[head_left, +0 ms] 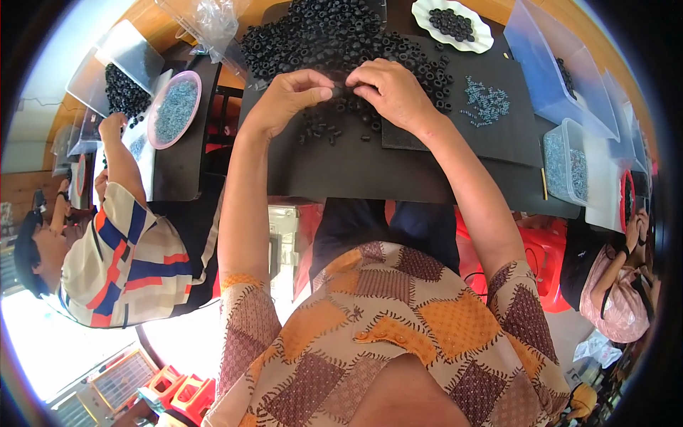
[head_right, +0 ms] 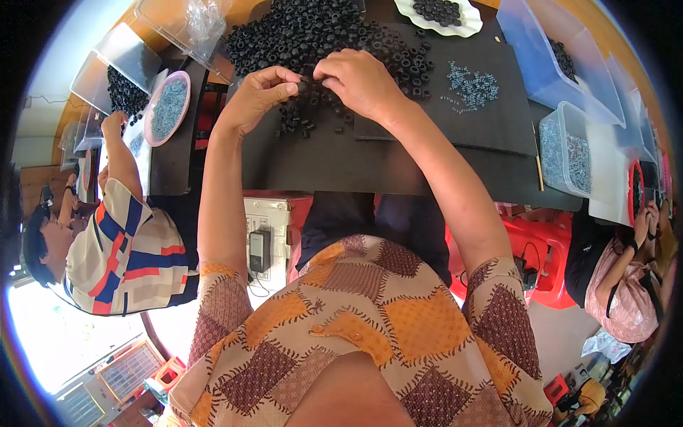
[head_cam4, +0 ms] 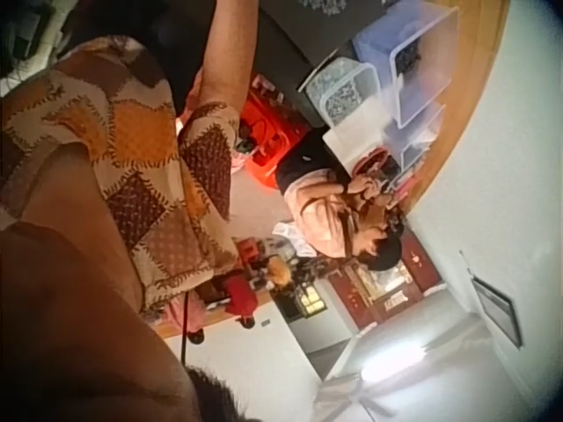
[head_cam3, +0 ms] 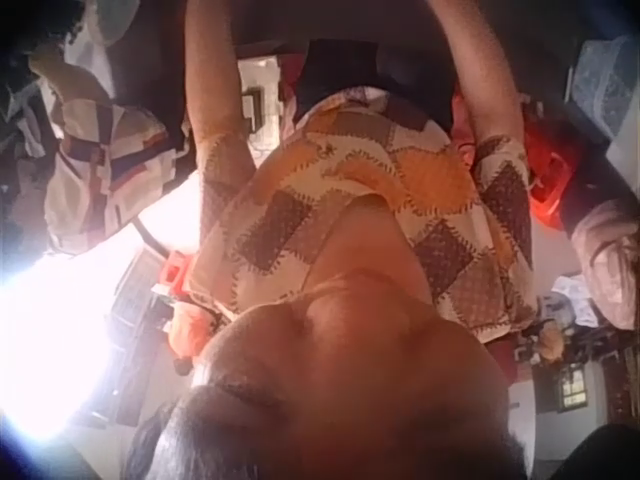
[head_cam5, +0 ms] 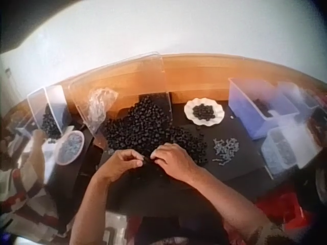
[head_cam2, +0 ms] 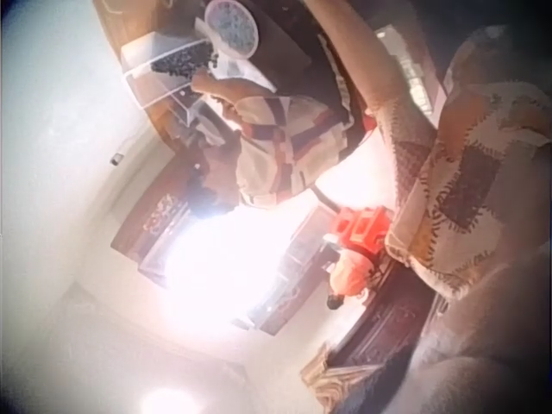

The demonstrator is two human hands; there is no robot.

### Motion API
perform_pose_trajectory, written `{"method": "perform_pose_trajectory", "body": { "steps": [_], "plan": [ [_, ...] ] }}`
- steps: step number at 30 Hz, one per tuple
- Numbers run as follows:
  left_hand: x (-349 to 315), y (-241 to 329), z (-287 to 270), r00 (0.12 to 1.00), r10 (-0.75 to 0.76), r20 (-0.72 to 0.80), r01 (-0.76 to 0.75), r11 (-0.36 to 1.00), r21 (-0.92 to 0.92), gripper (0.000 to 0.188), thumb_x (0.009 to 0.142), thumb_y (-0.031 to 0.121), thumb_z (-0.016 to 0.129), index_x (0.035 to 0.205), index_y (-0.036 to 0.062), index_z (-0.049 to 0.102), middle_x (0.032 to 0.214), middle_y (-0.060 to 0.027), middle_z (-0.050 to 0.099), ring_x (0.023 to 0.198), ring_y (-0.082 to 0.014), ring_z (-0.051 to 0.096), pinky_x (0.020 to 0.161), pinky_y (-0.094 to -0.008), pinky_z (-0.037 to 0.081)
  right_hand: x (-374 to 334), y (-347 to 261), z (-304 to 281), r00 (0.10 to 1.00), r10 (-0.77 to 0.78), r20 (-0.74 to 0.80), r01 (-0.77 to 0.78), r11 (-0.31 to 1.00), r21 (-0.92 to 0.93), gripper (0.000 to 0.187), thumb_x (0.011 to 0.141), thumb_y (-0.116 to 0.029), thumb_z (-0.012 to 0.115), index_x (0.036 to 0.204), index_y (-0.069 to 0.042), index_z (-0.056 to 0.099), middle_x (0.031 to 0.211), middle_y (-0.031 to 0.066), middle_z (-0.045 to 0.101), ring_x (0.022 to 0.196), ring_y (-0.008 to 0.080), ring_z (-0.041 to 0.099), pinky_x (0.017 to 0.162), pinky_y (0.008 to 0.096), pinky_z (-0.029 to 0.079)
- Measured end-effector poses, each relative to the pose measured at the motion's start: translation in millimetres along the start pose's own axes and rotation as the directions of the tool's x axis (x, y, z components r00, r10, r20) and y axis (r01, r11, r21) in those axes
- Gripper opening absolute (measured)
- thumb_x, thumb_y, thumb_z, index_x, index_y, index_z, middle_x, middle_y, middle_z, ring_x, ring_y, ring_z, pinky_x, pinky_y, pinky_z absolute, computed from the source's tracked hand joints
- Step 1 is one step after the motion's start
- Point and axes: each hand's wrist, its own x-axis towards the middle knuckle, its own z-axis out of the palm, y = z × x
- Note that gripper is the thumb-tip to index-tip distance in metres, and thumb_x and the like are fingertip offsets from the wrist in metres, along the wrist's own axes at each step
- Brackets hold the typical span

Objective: The person sorts small rubber grommets from a pile and inserts small plastic pins into them by hand.

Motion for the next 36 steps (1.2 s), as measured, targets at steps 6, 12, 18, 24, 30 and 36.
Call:
{"method": "perform_pose_trajectory", "body": {
  "steps": [6, 12, 18, 24, 30, 36],
  "plan": [
    [30, 17, 12, 0.986, 0.152, -0.065, -0.139, 0.974, 0.176, 0.018, 0.092, 0.014, 0.074, 0.106, 0.0030, 0.072, 0.095, 0.0016, 0.069, 0.085, -0.0068, 0.060, 0.075, -0.0235, 0.049, -14, 4, -5, 0.973, -0.167, -0.161, 0.147, 0.981, -0.129, 0.018, 0.081, -0.007, 0.074, 0.099, -0.007, 0.072, 0.094, 0.0073, 0.071, 0.093, 0.0285, 0.066, 0.084, 0.0399, 0.052],
    [93, 40, 64, 0.941, 0.336, 0.034, -0.308, 0.813, 0.494, 0.019, 0.089, 0.014, 0.074, 0.105, 0.0019, 0.074, 0.095, -0.0025, 0.074, 0.087, -0.0100, 0.068, 0.080, -0.0251, 0.052, -53, 8, -38, 0.912, 0.060, -0.405, -0.062, 0.998, 0.009, 0.012, 0.085, -0.001, 0.070, 0.096, -0.005, 0.071, 0.089, 0.0103, 0.070, 0.082, 0.0305, 0.068, 0.073, 0.0373, 0.054],
    [104, 39, 80, 0.908, 0.419, 0.000, -0.346, 0.749, 0.565, 0.022, 0.090, 0.016, 0.074, 0.108, 0.0047, 0.075, 0.094, -0.0049, 0.076, 0.087, -0.0122, 0.071, 0.080, -0.0274, 0.055, -77, 13, -30, 0.903, 0.096, -0.419, -0.119, 0.992, -0.029, 0.011, 0.085, -0.002, 0.071, 0.095, -0.005, 0.070, 0.087, 0.0102, 0.069, 0.081, 0.0311, 0.067, 0.073, 0.0385, 0.053],
    [4, 41, 36, 0.912, 0.391, -0.122, -0.176, 0.643, 0.746, 0.021, 0.087, 0.015, 0.076, 0.104, 0.0028, 0.074, 0.089, -0.0092, 0.075, 0.080, -0.0149, 0.070, 0.071, -0.0300, 0.054, -69, -6, -8, 0.952, 0.002, -0.306, -0.046, 0.990, -0.136, 0.012, 0.079, -0.012, 0.078, 0.088, -0.008, 0.071, 0.088, 0.0034, 0.066, 0.086, 0.0247, 0.063, 0.076, 0.0378, 0.049],
    [-27, 10, 41, 0.936, 0.288, -0.202, -0.011, 0.598, 0.802, 0.028, 0.081, 0.016, 0.081, 0.105, 0.0036, 0.073, 0.090, -0.0112, 0.073, 0.077, -0.0236, 0.068, 0.070, -0.0347, 0.054, -54, -28, 13, 0.986, 0.067, -0.153, -0.109, 0.952, -0.287, 0.021, 0.075, -0.021, 0.083, 0.087, -0.008, 0.071, 0.089, 0.0039, 0.059, 0.088, 0.0242, 0.059, 0.077, 0.0386, 0.046],
    [-25, -11, 43, 0.923, 0.358, -0.145, -0.050, 0.482, 0.875, 0.027, 0.080, 0.018, 0.081, 0.103, 0.0083, 0.071, 0.092, -0.0093, 0.071, 0.081, -0.0263, 0.068, 0.071, -0.0384, 0.053, -48, -31, 26, 0.989, 0.069, -0.133, -0.112, 0.928, -0.356, 0.021, 0.073, -0.019, 0.084, 0.084, -0.007, 0.070, 0.090, 0.0035, 0.058, 0.089, 0.0241, 0.058, 0.077, 0.0384, 0.046]
  ]
}}
